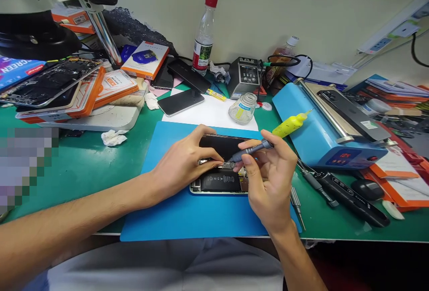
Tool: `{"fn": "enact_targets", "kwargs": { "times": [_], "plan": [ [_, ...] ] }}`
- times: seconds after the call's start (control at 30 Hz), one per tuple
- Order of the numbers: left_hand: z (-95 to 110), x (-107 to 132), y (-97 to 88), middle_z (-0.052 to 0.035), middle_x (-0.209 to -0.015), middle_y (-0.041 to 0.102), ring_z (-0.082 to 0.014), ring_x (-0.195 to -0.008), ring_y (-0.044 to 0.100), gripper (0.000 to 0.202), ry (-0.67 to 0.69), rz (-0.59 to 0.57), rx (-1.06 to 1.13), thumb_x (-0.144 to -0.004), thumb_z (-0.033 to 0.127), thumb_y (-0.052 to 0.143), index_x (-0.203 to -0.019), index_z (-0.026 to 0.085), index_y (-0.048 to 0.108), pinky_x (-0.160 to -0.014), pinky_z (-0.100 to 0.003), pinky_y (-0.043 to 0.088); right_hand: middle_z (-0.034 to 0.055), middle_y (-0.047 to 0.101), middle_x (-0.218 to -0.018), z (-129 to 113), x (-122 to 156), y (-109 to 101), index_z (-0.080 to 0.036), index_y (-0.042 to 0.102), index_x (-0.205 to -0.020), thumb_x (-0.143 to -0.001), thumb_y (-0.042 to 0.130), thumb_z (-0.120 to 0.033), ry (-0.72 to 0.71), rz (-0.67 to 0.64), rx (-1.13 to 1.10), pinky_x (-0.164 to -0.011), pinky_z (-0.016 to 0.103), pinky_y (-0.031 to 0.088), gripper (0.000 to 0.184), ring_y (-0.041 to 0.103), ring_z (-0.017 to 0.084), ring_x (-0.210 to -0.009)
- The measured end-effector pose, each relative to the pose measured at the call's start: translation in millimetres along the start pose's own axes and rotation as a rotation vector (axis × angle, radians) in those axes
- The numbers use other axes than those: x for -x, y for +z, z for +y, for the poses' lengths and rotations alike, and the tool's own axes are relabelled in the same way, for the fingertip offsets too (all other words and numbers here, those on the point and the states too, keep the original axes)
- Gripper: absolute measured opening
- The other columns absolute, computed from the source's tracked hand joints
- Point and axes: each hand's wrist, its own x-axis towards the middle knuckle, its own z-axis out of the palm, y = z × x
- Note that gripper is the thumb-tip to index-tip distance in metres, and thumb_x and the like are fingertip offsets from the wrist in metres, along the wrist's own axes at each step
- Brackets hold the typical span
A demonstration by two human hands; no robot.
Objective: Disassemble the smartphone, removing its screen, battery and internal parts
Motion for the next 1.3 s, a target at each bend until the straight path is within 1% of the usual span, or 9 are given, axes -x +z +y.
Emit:
{"fn": "enact_targets", "kwargs": {
  "times": [0.1,0.17,0.23,0.3,0.37,0.57,0.93,1.1,1.3],
  "plan": [
    [1,0,-0.6,-0.0094,-0.139,0.061,-0.0271,-0.115,0.075,0.013,-0.007,-0.006,-0.022,-0.105,0.028,0.075,-0.103,0.029,0.088,-0.087,-0.038,0.066,0.0025,0.07,-0.124,1,-1,1,-0.036,0.047,-0.154,-0.108,0.064,-0.013,-0.044,-0.007,-0.032,-0.07,0.033,0.072,0.053,0.075,0.014,-0.083],
    [3,0,-0.8,-0.0096,-0.137,0.061,-0.0271,-0.113,0.075,0.013,-0.021,-0.008,-0.038,-0.105,0.028,0.074,-0.103,0.028,0.087,-0.085,-0.037,0.065,0.0026,0.071,-0.12,5,-2,-2,-0.036,0.048,-0.153,-0.108,0.065,-0.013,-0.068,0.076,0.006,-0.071,0.033,0.071,0.054,0.075,0.015,-0.087],
    [4,-1,-0.6,-0.01,-0.138,0.061,-0.0274,-0.113,0.075,0.013,-0.026,-0.007,-0.046,-0.106,0.027,0.072,-0.104,0.027,0.086,-0.084,-0.037,0.065,0.0041,0.071,-0.117,10,-3,-8,-0.035,0.051,-0.153,-0.108,0.066,-0.015,-0.081,0.198,0.128,-0.076,0.036,0.071,0.052,0.076,0.018,-0.093],
    [4,-1,-0.3,-0.0102,-0.138,0.061,-0.0274,-0.113,0.075,0.014,-0.028,0.001,-0.046,-0.108,0.027,0.07,-0.106,0.026,0.084,-0.083,-0.037,0.064,0.006,0.072,-0.116,14,-3,-14,-0.033,0.052,-0.154,-0.108,0.067,-0.017,-0.073,0.256,0.245,-0.081,0.04,0.071,0.051,0.076,0.021,-0.096],
    [4,-1,0.2,-0.0098,-0.136,0.062,-0.0269,-0.112,0.075,0.014,-0.034,0.012,-0.042,-0.109,0.027,0.069,-0.107,0.025,0.083,-0.081,-0.036,0.063,0.0066,0.074,-0.116,17,-2,-17,-0.031,0.052,-0.155,-0.108,0.067,-0.019,-0.053,0.224,0.301,-0.083,0.041,0.07,0.05,0.076,0.021,-0.095],
    [3,-1,1.0,-0.0078,-0.127,0.064,-0.024,-0.109,0.073,0.012,-0.042,0.041,-0.055,-0.109,0.024,0.067,-0.108,0.024,0.079,-0.076,-0.031,0.061,0.0064,0.075,-0.116,17,-2,-16,-0.027,0.051,-0.155,-0.11,0.063,-0.019,-0.038,0.128,0.376,-0.079,0.034,0.067,0.047,0.075,0.018,-0.091],
    [3,-1,1.1,-0.0076,-0.125,0.063,-0.0239,-0.108,0.073,0.011,-0.023,0.049,-0.055,-0.11,0.023,0.067,-0.108,0.023,0.078,-0.077,-0.032,0.061,0.0062,0.075,-0.115,17,-2,-16,-0.026,0.052,-0.153,-0.11,0.064,-0.02,-0.022,0.124,0.396,-0.076,0.033,0.067,0.045,0.076,0.018,-0.092],
    [3,-1,1.0,-0.0075,-0.127,0.063,-0.0232,-0.106,0.072,0.011,-0.02,0.051,-0.059,-0.11,0.023,0.067,-0.107,0.023,0.078,-0.077,-0.032,0.06,0.0048,0.077,-0.114,14,-3,-16,-0.027,0.059,-0.147,-0.105,0.074,-0.021,-0.121,0.152,0.527,-0.07,0.031,0.065,0.045,0.075,0.019,-0.09],
    [3,-1,1.1,-0.0074,-0.125,0.063,-0.0234,-0.105,0.072,0.011,-0.023,0.053,-0.067,-0.109,0.023,0.067,-0.106,0.023,0.078,-0.073,-0.031,0.059,0.0064,0.076,-0.115,15,-2,-15,-0.026,0.054,-0.154,-0.109,0.065,-0.018,-0.056,0.146,0.427,-0.074,0.033,0.067,0.047,0.076,0.018,-0.088]
  ]
}}
